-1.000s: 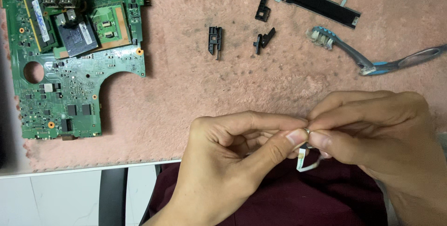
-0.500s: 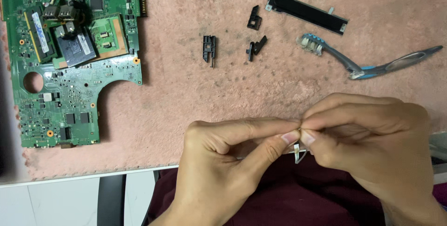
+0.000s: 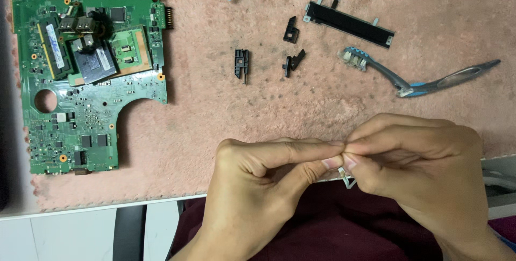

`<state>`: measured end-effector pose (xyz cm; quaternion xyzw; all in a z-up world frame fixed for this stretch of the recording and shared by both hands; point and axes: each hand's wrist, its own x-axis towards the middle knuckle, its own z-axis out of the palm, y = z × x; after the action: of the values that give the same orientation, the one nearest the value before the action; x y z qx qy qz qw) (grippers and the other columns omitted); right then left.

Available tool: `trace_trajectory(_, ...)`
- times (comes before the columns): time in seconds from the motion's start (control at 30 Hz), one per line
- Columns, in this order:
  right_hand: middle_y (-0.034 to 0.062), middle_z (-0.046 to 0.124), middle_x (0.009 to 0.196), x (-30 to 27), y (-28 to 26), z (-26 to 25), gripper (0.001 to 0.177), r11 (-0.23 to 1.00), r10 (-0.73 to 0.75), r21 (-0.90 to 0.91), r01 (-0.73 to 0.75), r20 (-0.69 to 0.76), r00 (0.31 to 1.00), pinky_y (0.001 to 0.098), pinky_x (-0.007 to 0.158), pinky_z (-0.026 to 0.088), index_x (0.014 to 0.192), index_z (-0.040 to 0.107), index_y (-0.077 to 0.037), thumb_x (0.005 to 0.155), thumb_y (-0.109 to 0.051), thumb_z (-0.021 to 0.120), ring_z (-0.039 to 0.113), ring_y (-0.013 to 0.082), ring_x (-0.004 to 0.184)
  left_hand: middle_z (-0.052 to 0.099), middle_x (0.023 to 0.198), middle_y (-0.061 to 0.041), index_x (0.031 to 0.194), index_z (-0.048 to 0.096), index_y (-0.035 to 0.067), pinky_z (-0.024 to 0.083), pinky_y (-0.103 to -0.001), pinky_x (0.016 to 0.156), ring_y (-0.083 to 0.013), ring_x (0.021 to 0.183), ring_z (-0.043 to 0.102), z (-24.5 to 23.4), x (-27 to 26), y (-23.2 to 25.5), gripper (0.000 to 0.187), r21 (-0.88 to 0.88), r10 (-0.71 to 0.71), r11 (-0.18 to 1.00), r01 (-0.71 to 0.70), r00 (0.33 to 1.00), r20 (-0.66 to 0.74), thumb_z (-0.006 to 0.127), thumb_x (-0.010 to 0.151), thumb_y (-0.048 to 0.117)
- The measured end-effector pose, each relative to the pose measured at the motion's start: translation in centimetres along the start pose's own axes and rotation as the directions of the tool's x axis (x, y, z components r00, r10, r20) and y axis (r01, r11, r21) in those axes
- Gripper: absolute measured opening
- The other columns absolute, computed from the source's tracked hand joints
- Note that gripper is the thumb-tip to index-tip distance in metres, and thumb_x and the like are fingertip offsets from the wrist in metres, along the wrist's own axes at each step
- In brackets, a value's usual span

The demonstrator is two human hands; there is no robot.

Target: The person uses a toothbrush to clean various small electronic components and ribbon cables laid out on a pink mat. They pick up each item, brush it, and place it back down, repeating this process for multiple parts including a black plastic frame and several connectors.

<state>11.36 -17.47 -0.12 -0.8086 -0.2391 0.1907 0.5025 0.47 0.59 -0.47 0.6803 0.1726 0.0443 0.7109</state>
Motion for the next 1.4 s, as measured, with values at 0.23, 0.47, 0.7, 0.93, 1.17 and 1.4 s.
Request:
trace_trajectory(0.23, 0.0116, 0.091, 0.090, 0.2, -0.5, -0.7, 0.015, 0.998, 0.039, 0.042, -0.039, 0.001, 0.999, 0.0183, 0.068, 0.074, 0.092, 0.090, -0.003, 0.080, 0.006, 0.093, 0.088, 0.0141, 0.072, 0.095, 0.115, -0.011, 0.113, 0.090, 0.008, 0.076, -0.022, 0.095, -0.0114, 0.103, 0.091, 0.2, 0.3, -0.2, 0.016, -0.134, -0.049, 0.990, 0.049, 0.999, 0.005, 0.085, 0.099, 0.014)
trace_trajectory(0.47, 0.0100, 0.095, 0.099, 0.9, -1.9, -2.3, 0.021, 0.996, 0.032, -0.081, -0.026, 0.076, 0.997, 0.0206, 0.070, 0.078, 0.108, 0.092, -0.004, 0.091, 0.000, 0.081, 0.094, 0.0156, 0.084, 0.090, 0.111, -0.023, 0.124, 0.086, -0.006, 0.080, -0.036, 0.094, -0.0239, 0.096, 0.088, 0.5, 0.7, -0.4, 0.026, -0.549, -0.214, 0.809, 0.211, 0.975, 0.059, 0.083, 0.100, 0.004)
trace_trajectory(0.7, 0.0182, 0.078, 0.123, 1.8, -1.1, -2.6, 0.014, 0.921, -0.059, -0.389, -0.019, -0.188, 0.980, 0.0251, 0.086, 0.059, 0.129, 0.086, 0.006, 0.117, 0.008, 0.079, 0.075, 0.0200, 0.103, 0.095, 0.112, 0.000, 0.115, 0.090, 0.014, 0.070, -0.019, 0.095, -0.0052, 0.104, 0.090, -0.1, 1.7, -0.4, 0.016, 0.132, 0.079, 0.989, -0.071, 0.995, -0.056, 0.080, 0.104, 0.021)
trace_trajectory(0.93, 0.0131, 0.076, 0.142, 1.4, 6.2, -4.2, 0.030, 0.616, -0.348, -0.782, 0.097, -0.160, 0.924, 0.0420, 0.109, 0.054, 0.138, 0.097, -0.004, 0.113, -0.019, 0.105, 0.057, 0.0357, 0.128, 0.084, 0.125, -0.015, 0.123, 0.075, -0.004, 0.065, -0.040, 0.101, -0.0318, 0.111, 0.081, -1.2, 2.1, -2.2, 0.013, 0.476, 0.497, 0.752, -0.456, 0.867, 0.044, 0.069, 0.113, 0.000)
trace_trajectory(1.17, 0.0228, 0.080, 0.131, 1.9, 4.0, -3.2, 0.009, 0.650, -0.457, -0.708, 0.275, -0.075, 0.886, 0.0498, 0.120, 0.053, 0.126, 0.088, 0.008, 0.117, 0.008, 0.090, 0.071, 0.0380, 0.125, 0.074, 0.131, -0.014, 0.132, 0.074, -0.002, 0.053, -0.045, 0.098, -0.0332, 0.113, 0.068, -2.4, 0.8, -1.3, 0.020, 0.633, 0.577, 0.532, -0.562, 0.788, 0.215, 0.070, 0.117, 0.011)
trace_trajectory(1.4, 0.0219, 0.082, 0.130, 1.8, 3.5, -3.3, 0.017, 0.714, -0.458, -0.557, 0.424, 0.087, 0.885, 0.0422, 0.118, 0.061, 0.121, 0.073, 0.007, 0.108, 0.001, 0.083, 0.082, 0.0340, 0.125, 0.062, 0.126, -0.013, 0.134, 0.073, 0.007, 0.049, -0.049, 0.092, -0.0345, 0.106, 0.060, -2.9, 1.0, -2.5, 0.029, 0.774, 0.525, 0.338, -0.535, 0.790, 0.317, 0.072, 0.119, 0.032)
